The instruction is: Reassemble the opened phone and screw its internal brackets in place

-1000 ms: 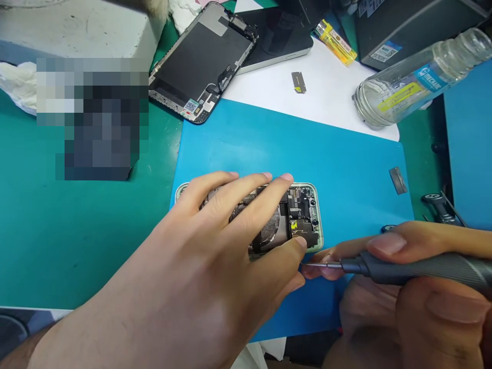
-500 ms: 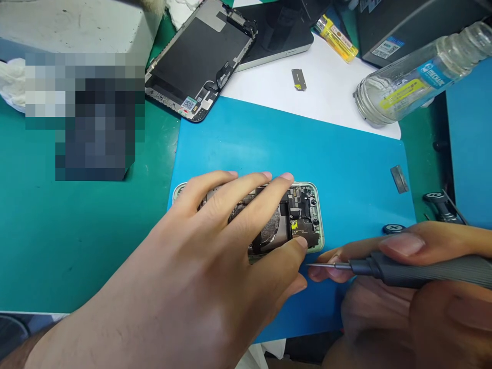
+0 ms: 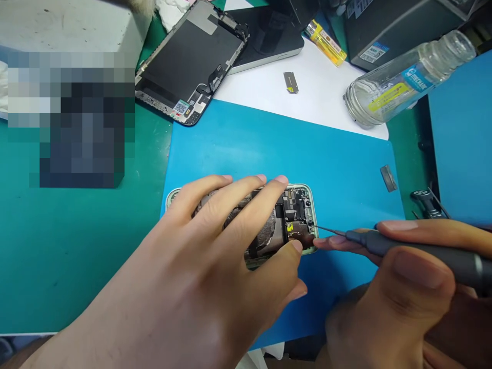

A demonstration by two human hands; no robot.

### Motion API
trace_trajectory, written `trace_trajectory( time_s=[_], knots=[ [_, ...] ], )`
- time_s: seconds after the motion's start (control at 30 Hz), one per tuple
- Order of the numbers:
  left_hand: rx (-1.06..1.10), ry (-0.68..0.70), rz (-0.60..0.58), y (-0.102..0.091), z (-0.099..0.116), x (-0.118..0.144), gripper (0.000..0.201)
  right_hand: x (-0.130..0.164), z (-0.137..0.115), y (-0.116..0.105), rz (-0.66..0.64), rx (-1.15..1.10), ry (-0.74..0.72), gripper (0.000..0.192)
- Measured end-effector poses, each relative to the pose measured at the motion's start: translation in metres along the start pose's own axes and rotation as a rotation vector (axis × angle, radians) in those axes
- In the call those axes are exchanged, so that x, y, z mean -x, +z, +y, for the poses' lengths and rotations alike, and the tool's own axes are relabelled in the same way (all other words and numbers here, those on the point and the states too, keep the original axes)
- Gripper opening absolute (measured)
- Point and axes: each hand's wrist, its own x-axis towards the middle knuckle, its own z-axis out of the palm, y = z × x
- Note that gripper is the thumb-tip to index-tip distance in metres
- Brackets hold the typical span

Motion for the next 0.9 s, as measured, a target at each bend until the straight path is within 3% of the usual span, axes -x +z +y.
trace_trajectory(
  time_s=[0.07, 0.2, 0.27, 0.47, 0.9],
  knots=[
    [0.001, -0.005, -0.004, 0.002, 0.0, -0.001, 0.037, -0.004, -0.001, -0.002, -0.004, 0.034, -0.072, 0.032],
    [0.001, -0.017, -0.007, 0.003, 0.001, 0.0, 0.039, -0.015, 0.01, -0.013, -0.225, 0.038, -0.258, 0.012],
    [0.004, -0.024, -0.003, 0.004, 0.001, 0.001, 0.04, -0.017, 0.013, -0.016, -0.27, 0.047, -0.286, 0.015],
    [-0.007, -0.04, 0.013, 0.004, 0.001, 0.004, 0.039, -0.011, 0.005, -0.009, -0.187, 0.031, -0.143, 0.018],
    [0.018, -0.04, 0.011, 0.006, 0.0, 0.003, 0.035, -0.003, -0.008, 0.009, 0.002, -0.002, -0.033, 0.025]
  ],
)
